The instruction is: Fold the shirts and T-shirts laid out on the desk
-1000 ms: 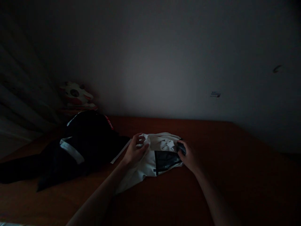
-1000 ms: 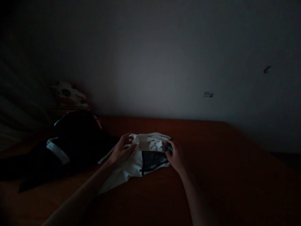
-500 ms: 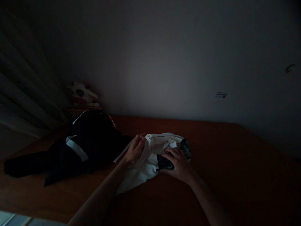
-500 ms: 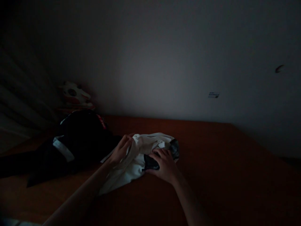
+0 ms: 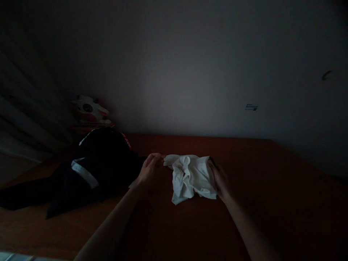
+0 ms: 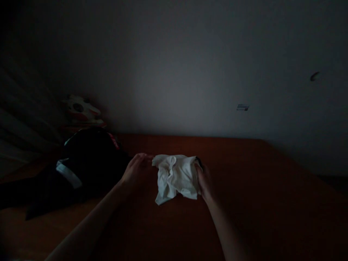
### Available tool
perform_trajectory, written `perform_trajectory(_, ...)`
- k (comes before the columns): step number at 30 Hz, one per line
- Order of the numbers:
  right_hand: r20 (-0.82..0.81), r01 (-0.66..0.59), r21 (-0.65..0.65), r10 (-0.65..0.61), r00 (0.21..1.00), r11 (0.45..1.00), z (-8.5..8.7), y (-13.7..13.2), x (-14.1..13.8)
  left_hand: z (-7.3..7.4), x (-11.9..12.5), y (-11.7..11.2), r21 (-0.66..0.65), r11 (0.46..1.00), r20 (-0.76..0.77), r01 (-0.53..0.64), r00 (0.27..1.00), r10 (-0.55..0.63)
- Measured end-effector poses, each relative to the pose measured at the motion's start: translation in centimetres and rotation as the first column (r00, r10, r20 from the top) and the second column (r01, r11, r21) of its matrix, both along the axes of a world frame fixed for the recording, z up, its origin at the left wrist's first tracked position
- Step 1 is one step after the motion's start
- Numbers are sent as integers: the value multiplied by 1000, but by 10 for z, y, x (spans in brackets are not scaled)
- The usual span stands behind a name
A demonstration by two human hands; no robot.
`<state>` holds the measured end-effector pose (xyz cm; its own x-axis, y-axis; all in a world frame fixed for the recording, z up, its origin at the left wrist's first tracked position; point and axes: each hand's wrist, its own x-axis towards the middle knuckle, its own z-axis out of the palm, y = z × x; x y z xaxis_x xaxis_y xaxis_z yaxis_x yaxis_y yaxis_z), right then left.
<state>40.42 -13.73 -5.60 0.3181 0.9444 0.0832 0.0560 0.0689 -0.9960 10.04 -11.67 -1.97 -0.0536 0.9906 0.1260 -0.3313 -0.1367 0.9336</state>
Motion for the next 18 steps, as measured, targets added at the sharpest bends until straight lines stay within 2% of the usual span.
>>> perform_trajectory(1,78,34,37,-37,996,999,-1,0,-1,-5,4,-2,50,998,-185,24,983,-15)
perform_trajectory(2,170,33,110,-52,984,993,-2,-1,-1,-9,7,-5,93,992,-370,82,928,-42)
perform_trajectory(4,367,-111,277,2,930,954,-2,-3,-2,-14,10,-10,152,960,-676,237,733,-74)
perform_trajectory(6,527,-323,320,116,842,891,0,-7,-2,-17,11,-14,187,912,-855,365,518,-32)
perform_trajectory(8,595,-456,261,230,770,851,4,-10,-1,-19,10,-16,220,880,-927,421,370,55)
perform_trajectory(10,602,-482,171,296,741,859,7,-12,-1,-21,10,-16,243,874,-943,420,313,113)
perform_trajectory(13,582,-406,61,298,757,912,11,-13,-2,-22,10,-17,242,888,-949,391,286,133)
perform_trajectory(15,535,-366,32,293,792,930,12,-13,-6,-20,9,-19,205,880,-958,427,272,91)
perform_trajectory(18,363,-369,31,333,870,929,12,-13,-15,-15,8,-22,169,806,-951,566,307,-16)
